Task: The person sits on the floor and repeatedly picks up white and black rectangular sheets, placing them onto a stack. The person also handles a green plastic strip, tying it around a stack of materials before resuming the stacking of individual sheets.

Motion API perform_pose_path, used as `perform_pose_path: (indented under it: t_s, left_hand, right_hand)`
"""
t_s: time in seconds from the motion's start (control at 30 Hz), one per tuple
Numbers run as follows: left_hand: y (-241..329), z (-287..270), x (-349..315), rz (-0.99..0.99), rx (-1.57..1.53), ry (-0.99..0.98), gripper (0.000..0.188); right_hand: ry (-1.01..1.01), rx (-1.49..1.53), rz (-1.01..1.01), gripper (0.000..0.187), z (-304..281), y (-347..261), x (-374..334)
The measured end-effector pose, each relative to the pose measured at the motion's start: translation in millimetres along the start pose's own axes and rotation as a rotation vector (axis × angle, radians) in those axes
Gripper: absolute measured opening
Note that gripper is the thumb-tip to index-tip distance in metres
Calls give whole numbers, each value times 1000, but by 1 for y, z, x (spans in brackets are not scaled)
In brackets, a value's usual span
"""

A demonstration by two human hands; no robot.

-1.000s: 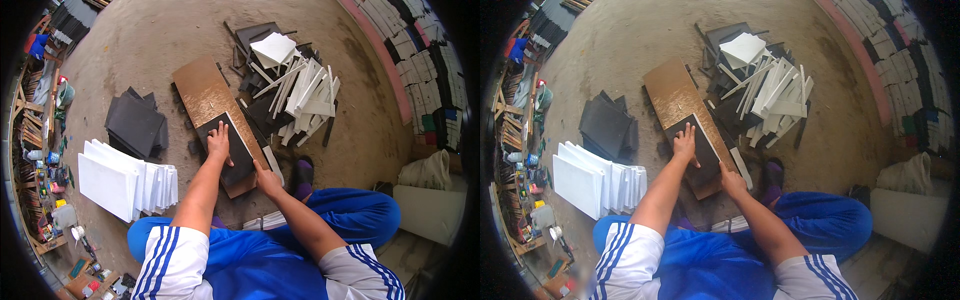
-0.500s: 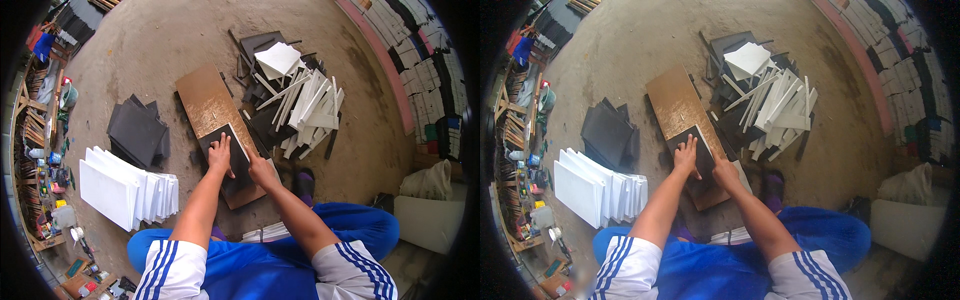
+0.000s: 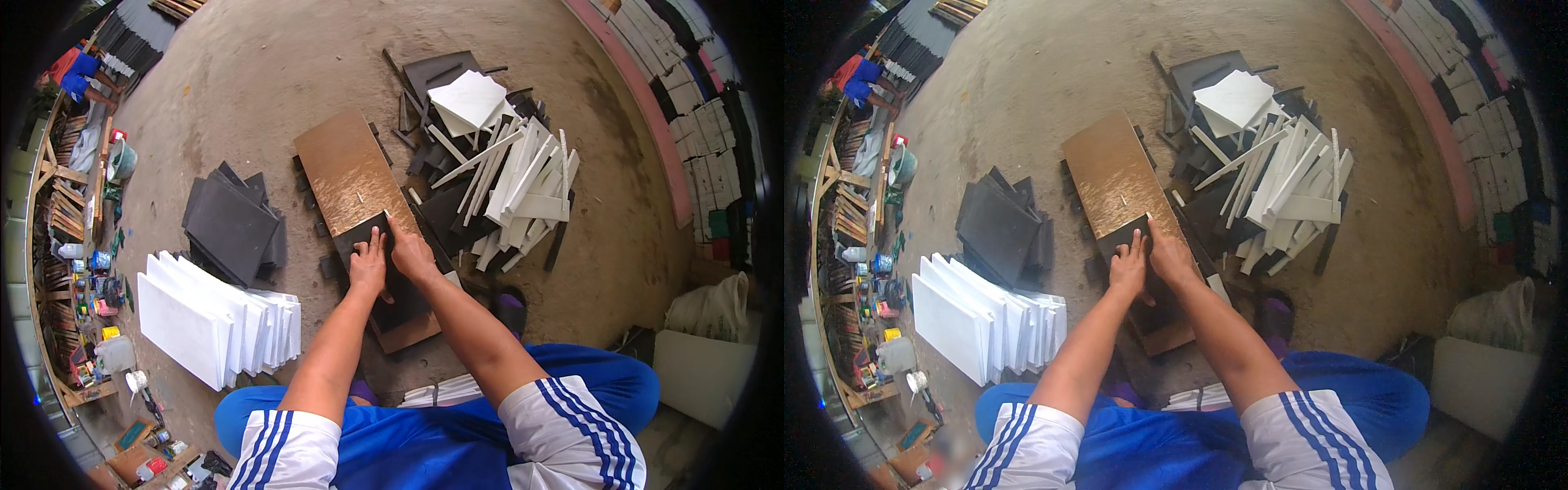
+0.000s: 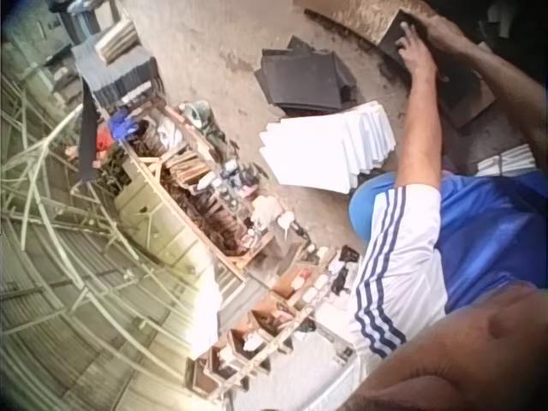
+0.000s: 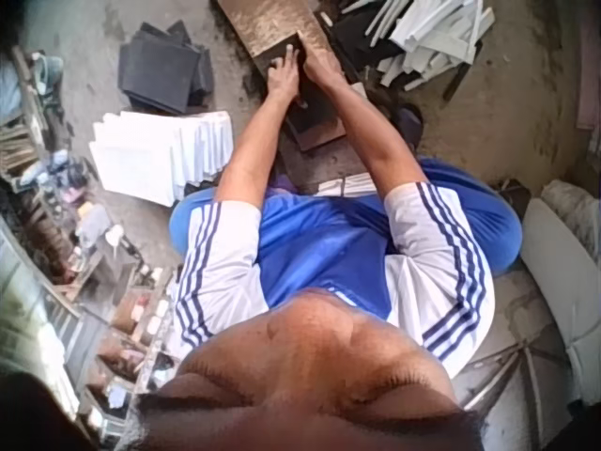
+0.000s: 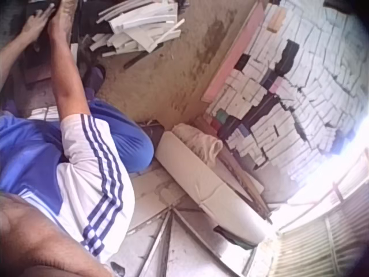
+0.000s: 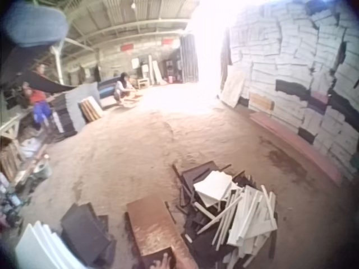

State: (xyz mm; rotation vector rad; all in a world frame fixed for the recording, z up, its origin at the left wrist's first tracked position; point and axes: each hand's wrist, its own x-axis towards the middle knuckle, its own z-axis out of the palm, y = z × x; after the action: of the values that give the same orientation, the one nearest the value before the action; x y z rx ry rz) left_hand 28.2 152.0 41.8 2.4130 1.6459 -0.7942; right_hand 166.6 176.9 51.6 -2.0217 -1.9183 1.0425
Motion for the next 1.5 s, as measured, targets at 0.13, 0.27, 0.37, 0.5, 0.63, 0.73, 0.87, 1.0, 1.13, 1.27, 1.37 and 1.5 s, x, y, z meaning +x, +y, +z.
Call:
perform_pose_path:
  t_s: [0.13,0.27,0.37,0.5,0.63,0.73,0.87,1.0,1.13,1.27,1.37,1.5]
  left_hand:
    - [0,48,9,-31,74,232,158]
    - [-1,1,1,24,8,64,148]
    - [-1,-4,-2,12,4,44,156]
    - [0,-24,-5,8,-23,-102,171]
    - [2,-26,-7,-10,-33,-85,171]
    - [3,-25,-8,-12,-19,-76,171]
    - [5,-29,-7,-27,-9,-143,173]
    - [6,-31,-8,-31,3,-172,174]
    - [7,-33,-9,-26,-9,-164,173]
    - [6,-33,-9,-30,-4,-159,173]
    - [6,-33,-8,-31,1,-149,173]
    - [3,-28,-11,4,14,-103,173]
  right_hand:
    - [3,5,-18,64,1,-11,3]
    - [-37,-9,19,62,-7,-11,-5]
    - [-7,-38,-28,57,-6,-3,-34]
    - [-163,-113,89,60,-18,5,-81]
    - [-203,-114,165,71,-14,20,-121]
    - [-207,-128,170,71,-7,36,-150]
    - [-234,-145,192,72,-4,49,-179]
    - [-269,-143,198,74,-12,51,-202]
    - [-285,-185,174,73,-9,58,-217]
    - [-282,-183,181,75,-11,60,-227]
    - [-283,-166,197,76,-18,60,-227]
    - [-254,-139,209,75,-33,60,-223]
